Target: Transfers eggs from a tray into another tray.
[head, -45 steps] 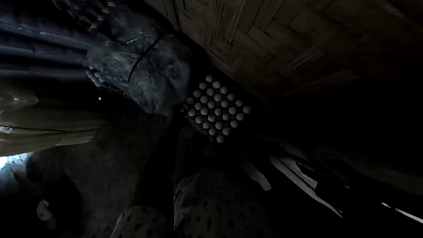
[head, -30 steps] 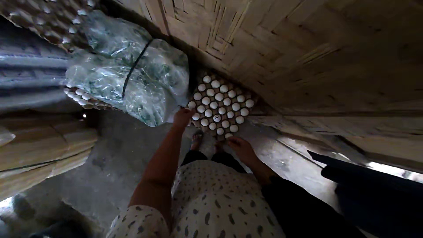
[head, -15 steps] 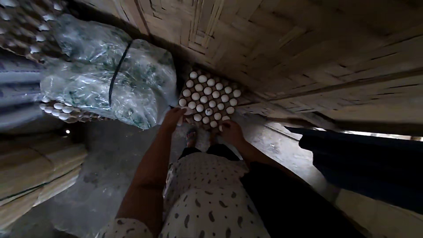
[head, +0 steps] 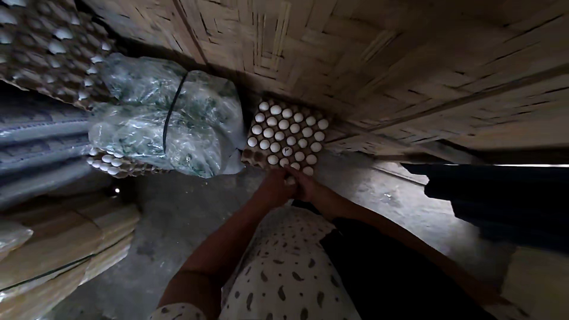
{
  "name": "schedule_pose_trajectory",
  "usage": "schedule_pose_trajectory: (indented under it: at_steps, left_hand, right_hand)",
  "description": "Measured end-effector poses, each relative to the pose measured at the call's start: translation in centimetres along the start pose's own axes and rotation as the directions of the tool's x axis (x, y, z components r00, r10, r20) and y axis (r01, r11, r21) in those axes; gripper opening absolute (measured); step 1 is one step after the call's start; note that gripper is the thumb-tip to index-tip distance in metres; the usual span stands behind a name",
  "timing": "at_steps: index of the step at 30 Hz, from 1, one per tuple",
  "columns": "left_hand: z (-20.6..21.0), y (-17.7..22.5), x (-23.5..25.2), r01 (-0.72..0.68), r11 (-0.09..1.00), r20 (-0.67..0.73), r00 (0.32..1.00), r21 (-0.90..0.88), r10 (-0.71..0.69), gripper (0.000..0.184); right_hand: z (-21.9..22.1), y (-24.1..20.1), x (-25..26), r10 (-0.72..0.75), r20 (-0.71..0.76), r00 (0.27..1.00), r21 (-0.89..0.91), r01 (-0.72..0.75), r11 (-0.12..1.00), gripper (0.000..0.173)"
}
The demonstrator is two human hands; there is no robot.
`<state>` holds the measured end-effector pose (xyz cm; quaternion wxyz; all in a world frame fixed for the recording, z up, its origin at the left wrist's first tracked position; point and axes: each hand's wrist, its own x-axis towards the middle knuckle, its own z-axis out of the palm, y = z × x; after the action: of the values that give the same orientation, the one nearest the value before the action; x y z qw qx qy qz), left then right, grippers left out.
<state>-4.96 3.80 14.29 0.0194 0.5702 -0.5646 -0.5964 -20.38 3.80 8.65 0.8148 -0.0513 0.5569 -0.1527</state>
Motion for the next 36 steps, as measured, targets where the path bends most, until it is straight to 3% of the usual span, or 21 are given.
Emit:
schedule_pose_trajectory:
  at_steps: [3, 6, 9, 11, 13, 15, 17, 19, 24, 28, 33, 35, 36]
  left_hand:
    - [0.5, 2.3, -1.0, 0.016, 0.985, 0.044, 0.999, 0.172, -0.024, 0.062]
    - [0.9, 3.5, -1.8, -0.087, 0.963, 0.107, 0.992, 0.253, 0.062, 0.065]
    - [0.6, 4.1, -2.4, -0.25, 0.932, 0.204, 0.958, 0.261, 0.2, 0.059]
    - [-0.6, 4.6, -2.1, -0.267, 0.943, 0.228, 0.948, 0.201, 0.22, 0.048]
    - [-2.3, 4.0, -0.3, -0.201, 0.961, 0.117, 0.977, 0.188, 0.181, 0.04]
    - [-4.4, 1.6, 3.8, -0.114, 0.963, -0.097, 0.985, 0.243, 0.141, 0.039]
    - [-6.8, -1.5, 8.9, 0.014, 0.962, -0.284, 0.957, 0.274, 0.067, 0.045]
    - [-8.7, -3.9, 13.0, 0.097, 0.952, -0.385, 0.922, 0.292, 0.024, 0.049]
    - [-9.0, -5.1, 17.1, 0.229, 0.861, -0.396, 0.918, 0.454, -0.036, 0.05]
    - [-8.0, -3.6, 17.2, 0.331, 0.784, -0.47, 0.881, 0.525, -0.057, 0.051]
    - [-7.3, -2.1, 16.4, 0.407, 0.84, -0.597, 0.792, 0.359, -0.129, 0.06]
    - [-5.8, -0.2, 15.1, 0.303, 0.94, -0.628, 0.765, 0.158, -0.141, 0.052]
    - [-4.4, 1.0, 14.2, 0.171, 0.985, -0.623, 0.77, -0.01, -0.14, 0.046]
  right_hand:
    - [-1.8, 0.7, -1.1, -0.026, 0.106, 0.994, 0.225, 0.001, 0.974, 0.041]
    - [-3.5, 1.8, -2.2, -0.16, 0.243, 0.957, 0.404, 0.05, 0.914, 0.042]
    - [-4.9, 2.7, -3.3, -0.238, 0.29, 0.927, 0.455, 0.085, 0.886, 0.031]
    - [-5.6, 3.1, -3.9, -0.224, 0.25, 0.942, 0.457, 0.089, 0.885, 0.028]
    - [-6.3, 3.6, -4.4, -0.261, 0.287, 0.922, 0.464, 0.104, 0.88, 0.028]
    - [-7.8, 4.6, -4.1, -0.381, 0.418, 0.825, 0.455, 0.173, 0.874, 0.042]
    - [-9.0, 5.4, -3.8, -0.467, 0.481, 0.742, 0.451, 0.248, 0.857, 0.054]
    - [-9.8, 5.6, -4.3, -0.51, 0.458, 0.728, 0.459, 0.298, 0.837, 0.058]
    - [-10.6, 4.7, -7.6, -0.588, 0.372, 0.718, 0.523, 0.361, 0.772, 0.061]
    - [-12.3, 4.4, -8.9, -0.71, 0.345, 0.614, 0.594, 0.443, 0.672, 0.059]
    - [-16.7, 4.8, -11.0, -0.788, 0.24, 0.567, 0.667, 0.494, 0.558, 0.055]
    - [-18.9, 5.3, -12.9, -0.811, 0.197, 0.551, 0.668, 0.53, 0.523, 0.054]
    - [-20.2, 5.6, -14.0, -0.821, 0.172, 0.545, 0.662, 0.553, 0.506, 0.054]
